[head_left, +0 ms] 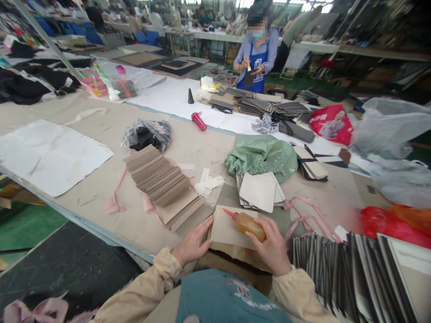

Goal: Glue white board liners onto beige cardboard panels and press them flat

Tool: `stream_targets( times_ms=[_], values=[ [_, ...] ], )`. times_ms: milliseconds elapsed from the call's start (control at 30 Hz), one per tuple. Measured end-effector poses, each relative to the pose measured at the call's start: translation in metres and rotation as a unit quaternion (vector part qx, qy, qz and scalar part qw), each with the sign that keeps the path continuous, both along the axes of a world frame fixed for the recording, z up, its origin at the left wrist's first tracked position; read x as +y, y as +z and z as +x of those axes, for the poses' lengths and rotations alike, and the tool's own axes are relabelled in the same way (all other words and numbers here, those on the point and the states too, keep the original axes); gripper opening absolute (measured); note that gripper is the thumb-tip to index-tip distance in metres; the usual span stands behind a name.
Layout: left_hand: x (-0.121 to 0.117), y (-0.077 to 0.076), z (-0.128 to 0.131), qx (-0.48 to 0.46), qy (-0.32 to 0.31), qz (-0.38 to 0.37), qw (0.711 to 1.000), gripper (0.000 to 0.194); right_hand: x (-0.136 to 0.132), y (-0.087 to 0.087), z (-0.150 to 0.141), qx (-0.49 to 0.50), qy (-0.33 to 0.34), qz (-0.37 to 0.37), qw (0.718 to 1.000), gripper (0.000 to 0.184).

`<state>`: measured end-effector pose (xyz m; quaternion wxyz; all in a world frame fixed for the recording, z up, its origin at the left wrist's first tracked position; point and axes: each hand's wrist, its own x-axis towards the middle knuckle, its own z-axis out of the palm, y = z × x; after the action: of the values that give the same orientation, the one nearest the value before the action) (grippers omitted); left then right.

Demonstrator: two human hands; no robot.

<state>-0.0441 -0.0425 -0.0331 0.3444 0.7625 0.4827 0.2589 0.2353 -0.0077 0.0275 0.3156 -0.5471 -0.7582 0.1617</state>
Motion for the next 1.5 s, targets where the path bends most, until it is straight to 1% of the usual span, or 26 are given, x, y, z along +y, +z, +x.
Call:
stream_targets(
  times_ms=[167, 367, 533, 867, 1033, 1300, 1500],
  values=[
    [0.0, -0.003, -0.001, 0.014, -0.011, 0.006, 1.0, 0.066, -0.011, -0.003, 0.021, 0.008, -0.046, 0.013, 0.999, 0.034],
    [0.001, -0.006, -0.002, 0.025, -0.014, 0.006, 1.0, 0.064, -0.026, 0.001, 0.044, 0.008, -0.126, 0.019, 0.992, 0.032],
    [0.001, -0.007, -0.002, 0.025, -0.018, 0.003, 1.0, 0.064, -0.032, 0.001, 0.059, -0.006, -0.159, 0.026, 0.987, 0.032],
    [0.001, -0.009, -0.002, 0.014, -0.005, 0.002, 1.0, 0.062, -0.046, -0.002, 0.077, -0.006, -0.186, -0.003, 0.982, 0.034],
    [0.001, -0.009, -0.002, 0.017, -0.004, 0.0, 1.0, 0.062, -0.06, 0.002, 0.083, -0.004, -0.184, -0.02, 0.983, 0.034],
    [0.002, -0.008, -0.003, 0.015, -0.002, -0.002, 1.0, 0.061, -0.09, 0.012, 0.093, -0.001, -0.174, -0.069, 0.982, 0.035],
    [0.002, -0.009, -0.003, 0.016, -0.007, -0.002, 1.0, 0.062, -0.108, 0.019, 0.097, 0.007, -0.176, -0.116, 0.978, 0.035]
  ],
)
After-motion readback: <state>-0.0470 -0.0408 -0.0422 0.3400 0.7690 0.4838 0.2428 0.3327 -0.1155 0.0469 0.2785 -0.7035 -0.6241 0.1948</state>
